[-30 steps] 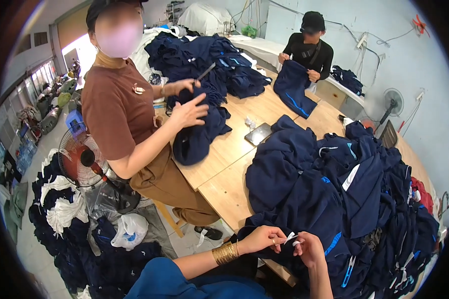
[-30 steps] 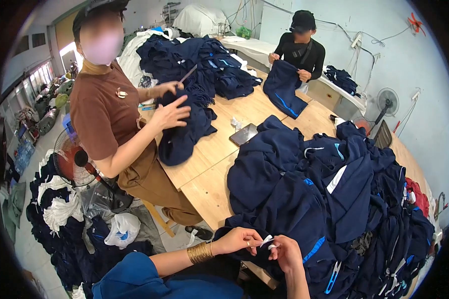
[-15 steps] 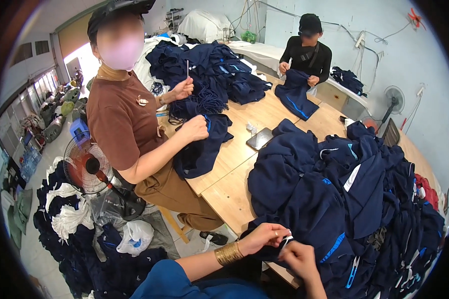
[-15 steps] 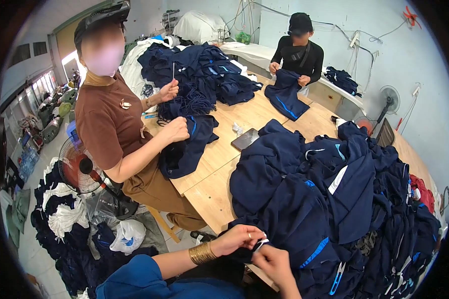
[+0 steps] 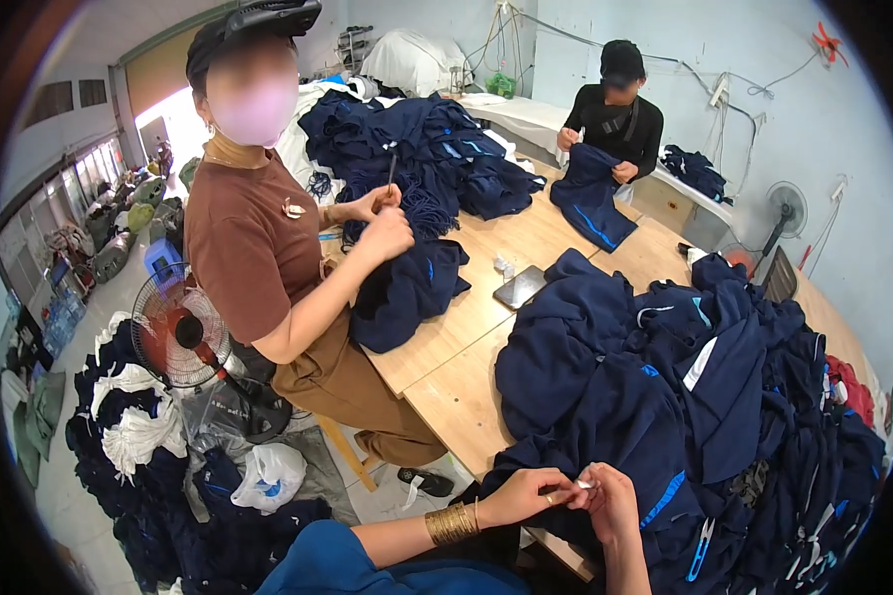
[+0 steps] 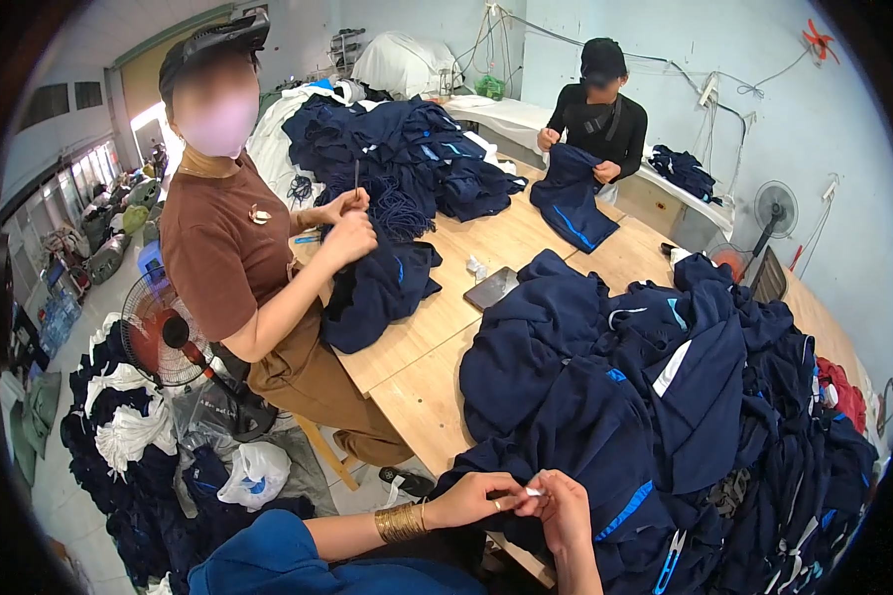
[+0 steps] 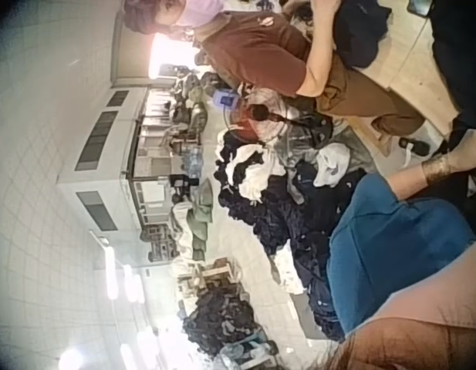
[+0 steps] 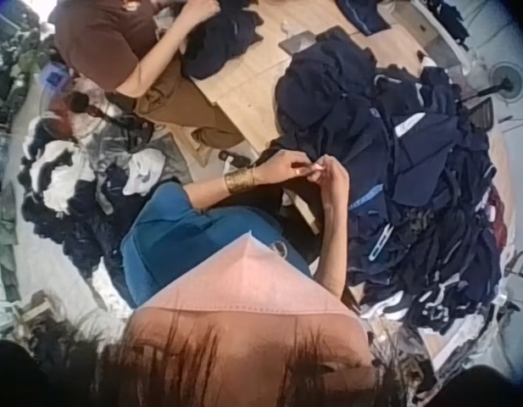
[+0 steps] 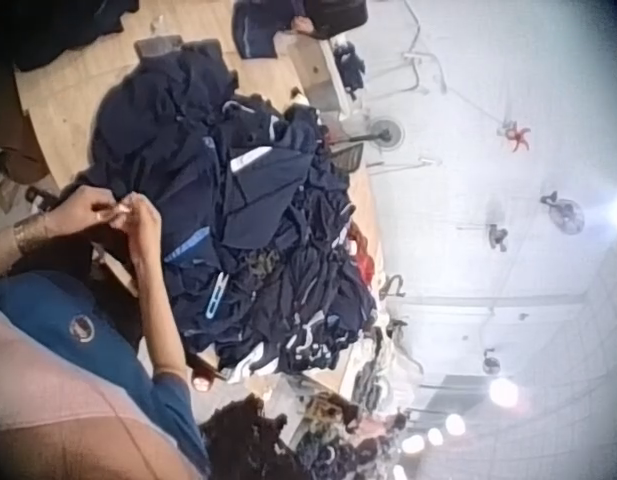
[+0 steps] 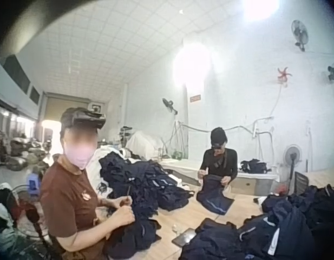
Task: Trimming loose threads from navy blue athletic garments using small snips in a factory setting.
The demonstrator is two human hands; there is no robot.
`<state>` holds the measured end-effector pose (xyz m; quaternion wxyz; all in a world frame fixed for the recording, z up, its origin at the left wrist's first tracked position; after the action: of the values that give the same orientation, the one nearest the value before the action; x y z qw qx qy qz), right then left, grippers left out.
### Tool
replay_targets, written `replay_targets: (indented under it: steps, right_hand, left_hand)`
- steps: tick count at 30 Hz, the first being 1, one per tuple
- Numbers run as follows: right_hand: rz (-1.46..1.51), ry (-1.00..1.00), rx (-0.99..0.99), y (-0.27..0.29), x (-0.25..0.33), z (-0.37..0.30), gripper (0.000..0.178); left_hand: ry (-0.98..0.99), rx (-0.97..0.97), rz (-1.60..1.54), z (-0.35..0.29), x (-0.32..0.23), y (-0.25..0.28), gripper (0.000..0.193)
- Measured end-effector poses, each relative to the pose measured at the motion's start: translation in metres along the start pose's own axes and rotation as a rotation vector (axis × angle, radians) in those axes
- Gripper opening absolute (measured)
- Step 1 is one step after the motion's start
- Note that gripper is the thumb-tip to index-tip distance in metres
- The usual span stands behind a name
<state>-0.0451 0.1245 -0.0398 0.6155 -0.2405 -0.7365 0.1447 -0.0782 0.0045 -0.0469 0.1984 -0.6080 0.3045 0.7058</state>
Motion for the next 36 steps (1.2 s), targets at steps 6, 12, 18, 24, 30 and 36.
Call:
replay_targets:
  steps: [6,12,18,24,30,36]
  right_hand:
    - [-1.208,0.703,0.136,-0.019,0.030,-0.021,0.015]
    - [-1.229,0.647,0.202,-0.019,0.034,-0.022,0.016]
    - [-1.613,1.003,0.378,-0.029,0.021,-0.034,0.015]
    - [-1.598,1.075,0.566,-0.036,0.020,-0.039,0.013]
    - [-1.656,0.960,0.296,-0.017,0.010,-0.034,0.017]
    - [-1.463,0.786,0.122,-0.007,0.020,-0.030,0.016]
  left_hand:
    - [0.192,0.049,-0.376,0.001,0.028,-0.004,0.016]
    - [0.205,0.128,-0.352,0.003,0.021,0.000,0.017]
    - [0.360,0.243,-0.323,0.007,0.034,0.001,0.017]
    - [0.457,0.464,-0.228,0.010,0.034,-0.003,0.018]
    - [-0.196,0.036,0.461,0.010,-0.011,-0.005,0.013]
    - [-0.534,-0.195,0.518,-0.005,-0.021,-0.011,0.009]
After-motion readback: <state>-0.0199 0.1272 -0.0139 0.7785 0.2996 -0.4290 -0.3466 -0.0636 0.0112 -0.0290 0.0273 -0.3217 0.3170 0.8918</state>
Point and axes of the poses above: each hand's wrist, its own z-axis towards the middle knuckle, its own y-axis out of the back of the hand, x = y × z, the point moved 6 cm from there along z, towards the middle knuckle, and after that the axes turned 9 degrees about y, right-handed, at the moved point
